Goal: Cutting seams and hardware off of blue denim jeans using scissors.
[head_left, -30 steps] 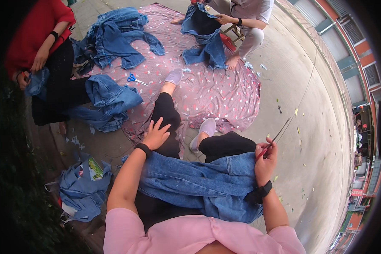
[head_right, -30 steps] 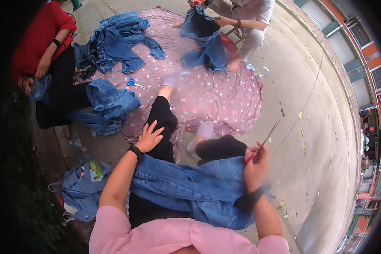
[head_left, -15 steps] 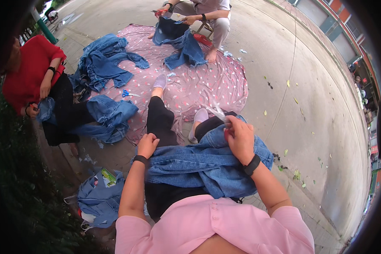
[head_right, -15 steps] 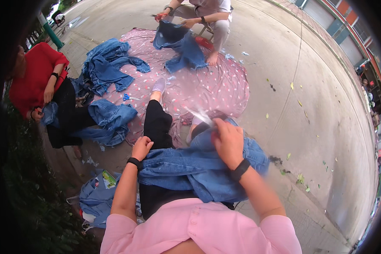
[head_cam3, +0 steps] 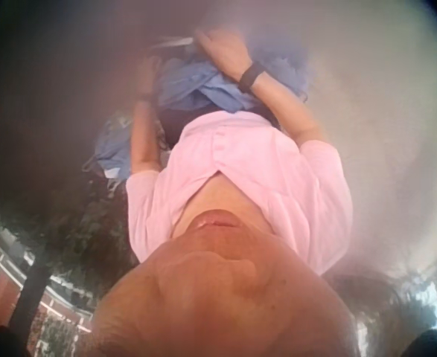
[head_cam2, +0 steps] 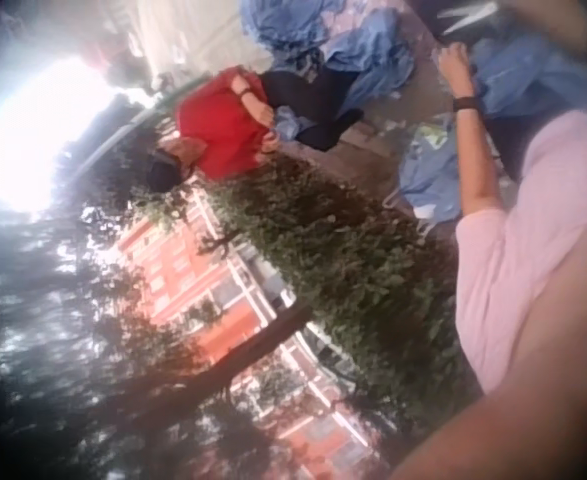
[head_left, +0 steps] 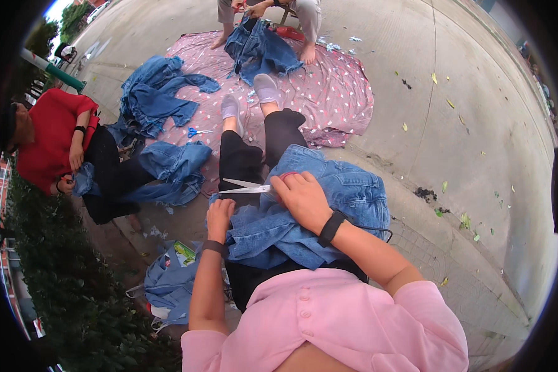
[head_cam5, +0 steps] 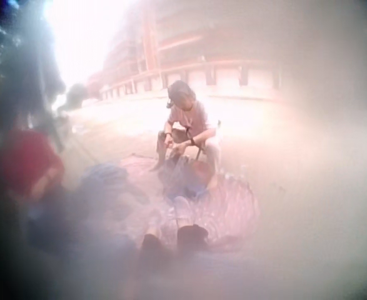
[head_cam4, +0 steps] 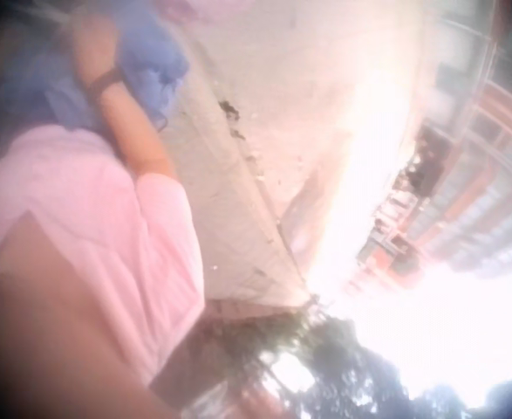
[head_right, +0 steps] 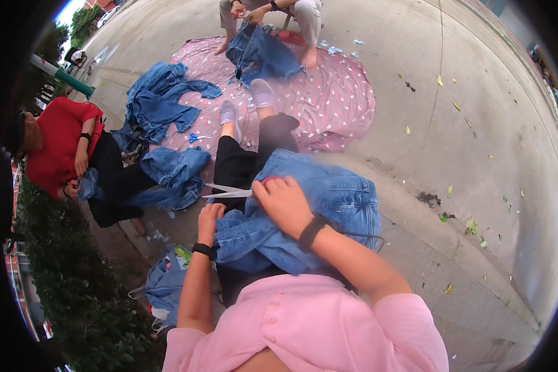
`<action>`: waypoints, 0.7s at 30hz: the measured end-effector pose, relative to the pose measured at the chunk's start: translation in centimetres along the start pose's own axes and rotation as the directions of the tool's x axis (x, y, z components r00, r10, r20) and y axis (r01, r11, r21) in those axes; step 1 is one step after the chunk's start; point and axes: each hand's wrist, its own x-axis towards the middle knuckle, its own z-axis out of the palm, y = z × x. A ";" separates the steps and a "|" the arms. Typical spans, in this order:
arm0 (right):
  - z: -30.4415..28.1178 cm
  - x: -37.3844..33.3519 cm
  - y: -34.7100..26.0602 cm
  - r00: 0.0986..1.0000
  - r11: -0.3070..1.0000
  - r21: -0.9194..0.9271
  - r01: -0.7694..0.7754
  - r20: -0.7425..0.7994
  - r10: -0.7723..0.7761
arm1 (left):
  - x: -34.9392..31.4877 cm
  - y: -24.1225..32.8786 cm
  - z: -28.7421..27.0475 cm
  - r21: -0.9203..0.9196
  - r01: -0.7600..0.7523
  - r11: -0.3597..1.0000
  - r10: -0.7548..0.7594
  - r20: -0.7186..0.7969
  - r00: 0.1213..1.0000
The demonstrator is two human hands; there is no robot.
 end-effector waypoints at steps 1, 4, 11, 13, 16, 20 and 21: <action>1.0 0.1 -0.1 1.000 1.000 -0.002 0.008 0.027 -0.008 | -0.2 0.0 -0.2 -0.011 0.027 1.000 -0.027 -0.010 1.000; 3.8 0.4 -0.3 0.999 0.999 0.028 -0.042 0.014 0.041 | -0.6 -0.2 -0.7 -0.078 0.059 0.995 -0.062 -0.035 0.997; 5.4 1.4 -0.5 0.995 0.997 0.038 -0.063 0.076 0.060 | -0.2 -1.5 -0.5 -0.048 0.111 0.993 -0.111 0.019 0.994; 5.7 1.5 -0.4 0.994 0.996 0.047 -0.071 0.085 0.067 | -0.1 -1.7 -0.4 -0.055 0.112 0.992 -0.109 0.046 0.993; 5.7 1.8 0.3 0.988 0.990 0.085 -0.112 0.112 0.102 | 0.5 -1.7 0.1 -0.075 0.109 0.991 -0.105 0.046 0.993; 5.8 2.0 0.9 0.986 0.985 0.111 -0.130 0.124 0.116 | 1.3 -1.4 0.4 -0.085 0.115 0.990 -0.110 0.058 0.992; 5.9 2.0 0.9 0.984 0.985 0.107 -0.136 0.130 0.121 | 1.3 -1.4 0.4 -0.090 0.116 0.989 -0.109 0.071 0.991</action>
